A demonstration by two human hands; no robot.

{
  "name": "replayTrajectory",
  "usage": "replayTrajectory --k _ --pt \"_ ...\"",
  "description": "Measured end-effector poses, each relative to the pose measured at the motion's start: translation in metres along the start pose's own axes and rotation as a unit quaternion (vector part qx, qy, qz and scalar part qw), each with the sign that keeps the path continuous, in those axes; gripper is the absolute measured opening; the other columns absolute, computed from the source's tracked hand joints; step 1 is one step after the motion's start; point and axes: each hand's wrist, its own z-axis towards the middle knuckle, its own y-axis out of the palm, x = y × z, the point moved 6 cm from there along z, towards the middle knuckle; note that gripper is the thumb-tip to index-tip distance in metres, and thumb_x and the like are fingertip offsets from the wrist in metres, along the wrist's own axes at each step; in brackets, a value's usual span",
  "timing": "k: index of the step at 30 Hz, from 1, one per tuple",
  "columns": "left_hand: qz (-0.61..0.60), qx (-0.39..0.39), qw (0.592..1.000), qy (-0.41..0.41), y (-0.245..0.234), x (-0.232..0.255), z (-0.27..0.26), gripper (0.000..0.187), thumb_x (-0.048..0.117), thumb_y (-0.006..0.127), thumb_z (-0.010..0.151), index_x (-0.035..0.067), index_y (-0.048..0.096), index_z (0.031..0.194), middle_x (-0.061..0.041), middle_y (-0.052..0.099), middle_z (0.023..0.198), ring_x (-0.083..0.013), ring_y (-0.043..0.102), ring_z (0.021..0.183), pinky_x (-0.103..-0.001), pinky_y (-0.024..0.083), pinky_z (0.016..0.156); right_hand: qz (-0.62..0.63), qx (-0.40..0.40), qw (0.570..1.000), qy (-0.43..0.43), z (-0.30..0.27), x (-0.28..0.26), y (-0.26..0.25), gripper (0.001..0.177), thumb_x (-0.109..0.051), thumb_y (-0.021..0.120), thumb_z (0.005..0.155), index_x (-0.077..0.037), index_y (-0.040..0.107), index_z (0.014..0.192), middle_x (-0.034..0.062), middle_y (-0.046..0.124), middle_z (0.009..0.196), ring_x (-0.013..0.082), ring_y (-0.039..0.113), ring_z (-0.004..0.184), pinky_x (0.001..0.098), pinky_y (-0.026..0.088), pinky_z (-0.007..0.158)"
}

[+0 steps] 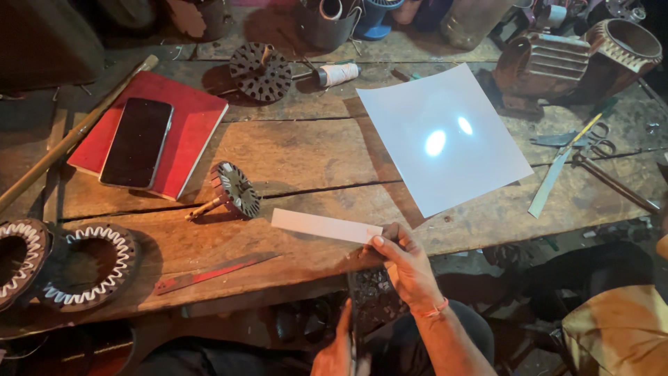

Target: The person cuts a white paper strip into small rectangular pieces using scissors. They repeatedly fold the strip, cut off a small piece, and place it on the table. The process is repeated multiple times throughout the clip.

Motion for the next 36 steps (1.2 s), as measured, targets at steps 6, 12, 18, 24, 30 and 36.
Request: replayTrajectory --k 6,12,18,24,30,36 --pt "0.046 -0.002 0.997 0.055 -0.02 0.005 0.014 0.102 0.009 0.07 0.075 0.009 0.016 0.161 -0.025 0.072 0.099 -0.0379 0.073 0.065 -0.046 0.058 0.057 -0.062 0.004 0.998 0.026 -0.006 0.008 0.0 0.011 -0.006 0.071 0.096 -0.006 0.061 0.09 0.0032 0.066 0.092 0.013 0.062 0.09 0.0296 0.05 0.085" --pt "0.164 0.011 0.984 0.069 -0.052 0.023 0.033 0.096 0.009 0.064 0.079 0.002 0.012 0.159 -0.021 0.064 0.09 -0.0386 0.07 0.065 -0.048 0.056 0.05 -0.059 -0.014 0.998 0.033 -0.008 0.024 0.007 0.012 -0.006 0.07 0.094 -0.007 0.06 0.088 0.0002 0.066 0.091 0.0093 0.061 0.089 0.0277 0.05 0.082" --pt "0.173 -0.016 0.982 0.069 -0.06 0.036 0.037 0.097 0.007 0.06 0.081 0.0 0.005 0.161 -0.022 0.064 0.094 -0.0392 0.07 0.067 -0.049 0.056 0.053 -0.048 -0.032 0.998 0.022 -0.009 0.022 0.01 0.015 -0.004 0.071 0.095 -0.006 0.059 0.087 0.0011 0.065 0.089 0.0109 0.063 0.087 0.0285 0.052 0.081" --pt "0.121 -0.029 0.989 0.075 -0.066 0.045 0.037 0.104 0.008 0.063 0.078 -0.001 0.0 0.16 -0.024 0.065 0.098 -0.0422 0.07 0.07 -0.051 0.056 0.056 -0.041 -0.02 0.998 0.038 -0.01 0.025 0.007 0.014 -0.003 0.07 0.095 -0.007 0.059 0.087 0.0014 0.065 0.087 0.0104 0.064 0.087 0.0275 0.053 0.082" --pt "0.089 -0.024 0.992 0.09 -0.072 0.051 0.039 0.106 0.007 0.064 0.076 -0.002 0.0 0.16 -0.026 0.066 0.107 -0.0441 0.07 0.074 -0.051 0.056 0.057 -0.025 -0.02 0.999 0.037 -0.011 0.029 0.004 0.013 -0.001 0.072 0.096 -0.006 0.06 0.091 -0.003 0.061 0.088 0.0071 0.058 0.087 0.0254 0.049 0.081" --pt "0.083 -0.023 0.992 0.093 -0.073 0.049 0.04 0.106 0.005 0.064 0.075 -0.001 0.001 0.16 -0.027 0.065 0.11 -0.0436 0.07 0.075 -0.049 0.057 0.059 -0.026 -0.013 0.998 0.047 -0.01 0.031 0.003 0.012 -0.001 0.071 0.093 -0.006 0.06 0.089 -0.0007 0.065 0.089 0.0096 0.063 0.088 0.0287 0.053 0.085"
